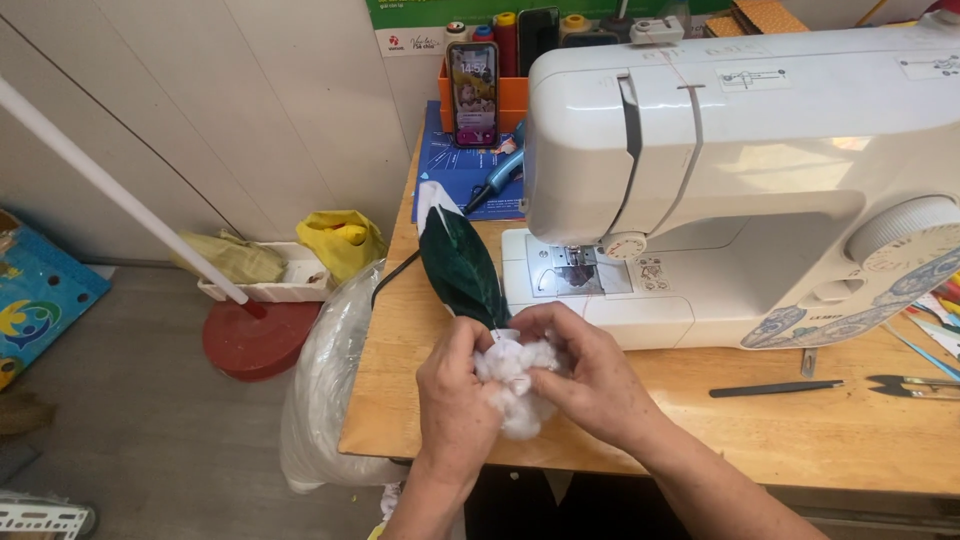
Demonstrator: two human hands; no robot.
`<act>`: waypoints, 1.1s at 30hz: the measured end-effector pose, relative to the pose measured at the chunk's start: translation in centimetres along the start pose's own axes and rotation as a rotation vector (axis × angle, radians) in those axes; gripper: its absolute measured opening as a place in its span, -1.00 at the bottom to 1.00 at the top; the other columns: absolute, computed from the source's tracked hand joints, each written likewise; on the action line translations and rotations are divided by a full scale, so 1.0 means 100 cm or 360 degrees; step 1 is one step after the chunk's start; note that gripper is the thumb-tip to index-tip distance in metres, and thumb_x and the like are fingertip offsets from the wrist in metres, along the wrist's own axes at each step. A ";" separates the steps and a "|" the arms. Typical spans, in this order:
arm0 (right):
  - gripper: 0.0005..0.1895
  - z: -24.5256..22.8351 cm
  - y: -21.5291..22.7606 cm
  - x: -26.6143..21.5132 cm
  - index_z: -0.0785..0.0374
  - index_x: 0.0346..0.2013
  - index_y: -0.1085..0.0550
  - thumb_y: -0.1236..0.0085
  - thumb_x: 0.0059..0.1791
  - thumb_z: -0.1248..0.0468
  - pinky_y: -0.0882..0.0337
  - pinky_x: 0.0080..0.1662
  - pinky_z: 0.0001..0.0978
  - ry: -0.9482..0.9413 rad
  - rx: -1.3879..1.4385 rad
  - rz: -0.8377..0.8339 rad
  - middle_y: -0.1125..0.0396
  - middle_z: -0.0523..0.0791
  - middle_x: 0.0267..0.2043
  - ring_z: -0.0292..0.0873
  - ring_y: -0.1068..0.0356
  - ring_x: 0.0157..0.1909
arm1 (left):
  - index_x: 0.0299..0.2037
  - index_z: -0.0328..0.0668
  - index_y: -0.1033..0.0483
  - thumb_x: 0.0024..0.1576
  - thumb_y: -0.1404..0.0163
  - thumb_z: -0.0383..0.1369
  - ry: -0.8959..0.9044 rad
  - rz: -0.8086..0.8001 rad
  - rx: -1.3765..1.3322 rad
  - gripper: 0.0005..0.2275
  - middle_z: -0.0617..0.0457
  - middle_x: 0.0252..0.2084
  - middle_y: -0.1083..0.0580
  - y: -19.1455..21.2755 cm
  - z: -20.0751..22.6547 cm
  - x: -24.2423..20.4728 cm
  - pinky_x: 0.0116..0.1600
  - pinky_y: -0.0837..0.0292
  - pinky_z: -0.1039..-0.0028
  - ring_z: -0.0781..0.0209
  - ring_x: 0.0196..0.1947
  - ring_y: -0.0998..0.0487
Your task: The person stuffs a fabric fish-shaped toy with synthetic filling by hand, then pushes the filling into the tail and fins.
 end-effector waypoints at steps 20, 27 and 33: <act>-0.56 -0.001 0.012 -0.019 0.22 0.13 -0.51 0.00 -0.06 0.35 -0.37 -0.03 -0.49 -0.0126 0.0062 -0.0225 -0.49 -0.14 0.12 -0.30 -0.43 -0.04 | -0.33 -0.16 -0.47 0.02 -0.27 -0.48 0.0362 0.0050 -0.0709 -0.82 0.12 -0.35 -0.52 -0.006 -0.022 -0.011 -0.24 -0.53 0.59 0.36 -0.37 -0.52; -0.57 0.030 -0.009 -0.029 0.18 0.13 -0.37 -0.13 -0.03 0.43 -0.52 -0.02 -0.48 -0.0185 0.0333 0.0098 -0.56 -0.02 0.10 -0.24 -0.54 0.03 | -0.22 -0.10 -0.67 0.00 -0.21 -0.50 0.0713 -0.0084 -0.0471 -0.84 0.17 -0.38 -0.52 -0.006 -0.050 -0.024 -0.18 -0.53 0.62 0.41 -0.33 -0.49; -0.54 0.022 -0.015 -0.020 0.22 -0.09 -0.56 -0.15 -0.29 0.46 -0.43 -0.14 -0.47 0.0187 -0.0218 0.0185 -0.47 -0.10 -0.10 -0.21 -0.47 -0.13 | -0.29 -0.22 -0.57 0.11 -0.11 -0.53 -0.0029 0.0083 -0.0228 -0.97 0.07 -0.28 -0.44 0.015 -0.009 -0.017 -0.18 -0.53 0.55 0.27 -0.30 -0.54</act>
Point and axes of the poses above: each hand's wrist, its own x-axis towards the middle knuckle, its own y-axis out of the back of the hand, z = x × y, the point moved 10 cm from there along x, towards the middle knuckle
